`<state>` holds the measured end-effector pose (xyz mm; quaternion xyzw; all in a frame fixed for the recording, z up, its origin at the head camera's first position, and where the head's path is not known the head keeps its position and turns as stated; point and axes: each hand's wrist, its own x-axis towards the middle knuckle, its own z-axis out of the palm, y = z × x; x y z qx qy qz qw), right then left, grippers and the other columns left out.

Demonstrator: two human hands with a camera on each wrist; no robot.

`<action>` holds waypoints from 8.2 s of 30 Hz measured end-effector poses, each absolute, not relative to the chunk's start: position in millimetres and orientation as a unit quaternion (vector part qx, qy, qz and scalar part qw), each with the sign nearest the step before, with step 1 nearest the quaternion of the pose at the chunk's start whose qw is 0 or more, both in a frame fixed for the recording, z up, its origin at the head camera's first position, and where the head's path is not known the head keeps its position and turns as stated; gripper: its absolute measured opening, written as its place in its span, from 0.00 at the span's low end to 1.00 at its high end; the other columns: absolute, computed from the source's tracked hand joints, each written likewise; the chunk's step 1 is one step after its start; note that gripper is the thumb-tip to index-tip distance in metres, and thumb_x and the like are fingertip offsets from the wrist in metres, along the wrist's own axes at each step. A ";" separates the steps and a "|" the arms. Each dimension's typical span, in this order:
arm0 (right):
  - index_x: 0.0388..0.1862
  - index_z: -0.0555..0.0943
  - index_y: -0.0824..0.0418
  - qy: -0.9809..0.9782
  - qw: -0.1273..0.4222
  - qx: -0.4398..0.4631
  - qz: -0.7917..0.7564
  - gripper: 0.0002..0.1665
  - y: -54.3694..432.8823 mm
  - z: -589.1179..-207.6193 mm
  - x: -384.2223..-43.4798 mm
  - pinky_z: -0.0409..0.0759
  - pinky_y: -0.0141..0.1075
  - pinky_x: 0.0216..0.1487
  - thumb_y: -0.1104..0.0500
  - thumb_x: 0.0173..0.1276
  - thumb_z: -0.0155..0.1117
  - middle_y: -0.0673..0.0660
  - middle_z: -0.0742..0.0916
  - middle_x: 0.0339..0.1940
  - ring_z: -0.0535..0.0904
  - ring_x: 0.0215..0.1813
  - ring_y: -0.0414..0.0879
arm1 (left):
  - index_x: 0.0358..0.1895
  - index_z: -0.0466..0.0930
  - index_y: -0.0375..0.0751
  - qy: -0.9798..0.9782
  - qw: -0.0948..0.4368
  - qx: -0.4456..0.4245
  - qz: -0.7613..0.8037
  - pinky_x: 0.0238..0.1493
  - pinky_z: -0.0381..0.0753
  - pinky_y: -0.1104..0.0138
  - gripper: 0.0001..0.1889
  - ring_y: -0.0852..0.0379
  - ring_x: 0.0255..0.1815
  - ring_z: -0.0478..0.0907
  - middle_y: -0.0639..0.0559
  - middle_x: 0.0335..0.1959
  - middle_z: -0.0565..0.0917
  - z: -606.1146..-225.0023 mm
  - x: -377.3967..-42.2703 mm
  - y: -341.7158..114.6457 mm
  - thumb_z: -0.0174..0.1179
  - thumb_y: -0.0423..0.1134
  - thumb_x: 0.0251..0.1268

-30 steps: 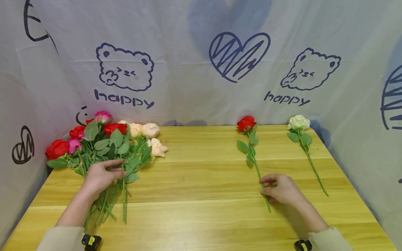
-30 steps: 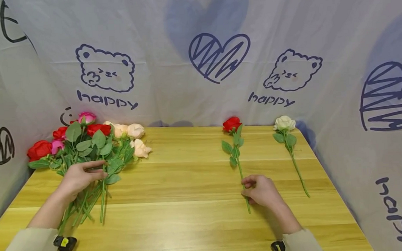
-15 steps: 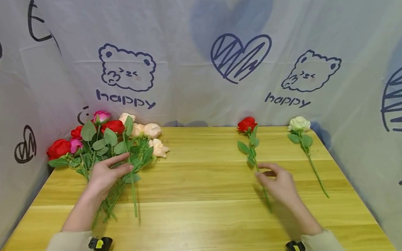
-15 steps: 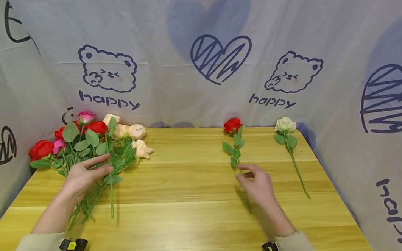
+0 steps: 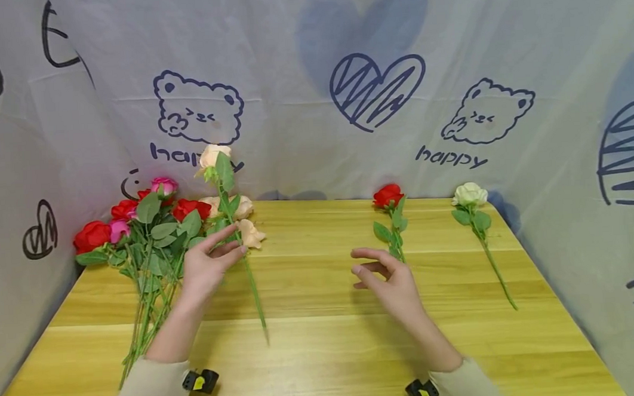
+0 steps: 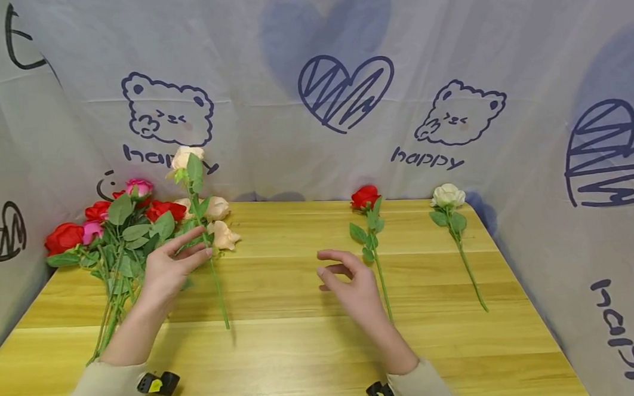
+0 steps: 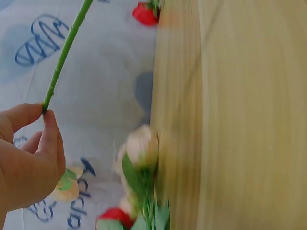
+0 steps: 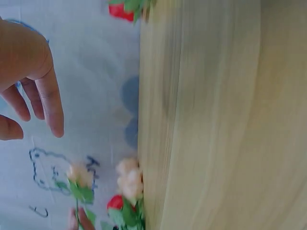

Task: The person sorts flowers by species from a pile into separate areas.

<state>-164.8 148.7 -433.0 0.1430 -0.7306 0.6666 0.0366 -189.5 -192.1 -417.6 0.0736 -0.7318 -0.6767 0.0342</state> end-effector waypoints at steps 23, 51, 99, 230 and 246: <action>0.57 0.86 0.65 -0.741 -0.040 0.167 0.650 0.18 95.7 -442.7 -153.8 0.90 0.51 0.41 0.69 0.68 0.72 0.64 0.85 0.57 0.88 0.46 0.53 | 0.67 0.80 0.32 -0.684 0.079 -0.079 -0.721 0.49 0.86 0.71 0.28 0.32 0.62 0.78 0.41 0.68 0.75 -419.2 -200.8 -84.6 0.68 0.19 0.61; 0.57 0.87 0.58 -0.771 -0.020 0.105 0.628 0.19 117.8 -442.6 -151.8 0.90 0.44 0.37 0.70 0.70 0.70 0.59 0.89 0.55 0.89 0.42 0.50 | 0.66 0.81 0.35 -0.684 0.071 -0.100 -0.719 0.50 0.86 0.68 0.26 0.37 0.61 0.80 0.43 0.67 0.75 -427.1 -202.0 -67.3 0.70 0.24 0.64; 0.72 0.74 0.71 -0.899 0.019 -0.092 0.428 0.27 397.7 -462.7 -139.4 0.90 0.37 0.37 0.64 0.78 0.63 0.65 0.88 0.56 0.88 0.38 0.33 | 0.63 0.82 0.30 -0.916 0.044 -0.110 -0.384 0.50 0.88 0.59 0.23 0.39 0.52 0.83 0.35 0.57 0.81 -463.5 -182.9 -302.7 0.71 0.26 0.63; 0.64 0.83 0.64 -0.774 0.043 0.140 0.616 0.20 186.5 -434.3 -197.7 0.87 0.34 0.52 0.67 0.76 0.65 0.59 0.83 0.66 0.85 0.55 0.42 | 0.70 0.76 0.33 -0.664 0.069 -0.022 -0.744 0.45 0.88 0.69 0.26 0.66 0.44 0.83 0.43 0.57 0.82 -407.8 -255.5 -131.8 0.63 0.23 0.70; 0.63 0.84 0.63 -0.760 -0.050 0.148 0.631 0.20 127.8 -452.0 -185.0 0.90 0.46 0.46 0.64 0.73 0.69 0.67 0.87 0.58 0.88 0.47 0.62 | 0.68 0.79 0.35 -0.573 0.041 0.022 -0.818 0.43 0.89 0.66 0.24 0.59 0.43 0.84 0.39 0.60 0.82 -430.3 -236.1 -55.2 0.63 0.22 0.69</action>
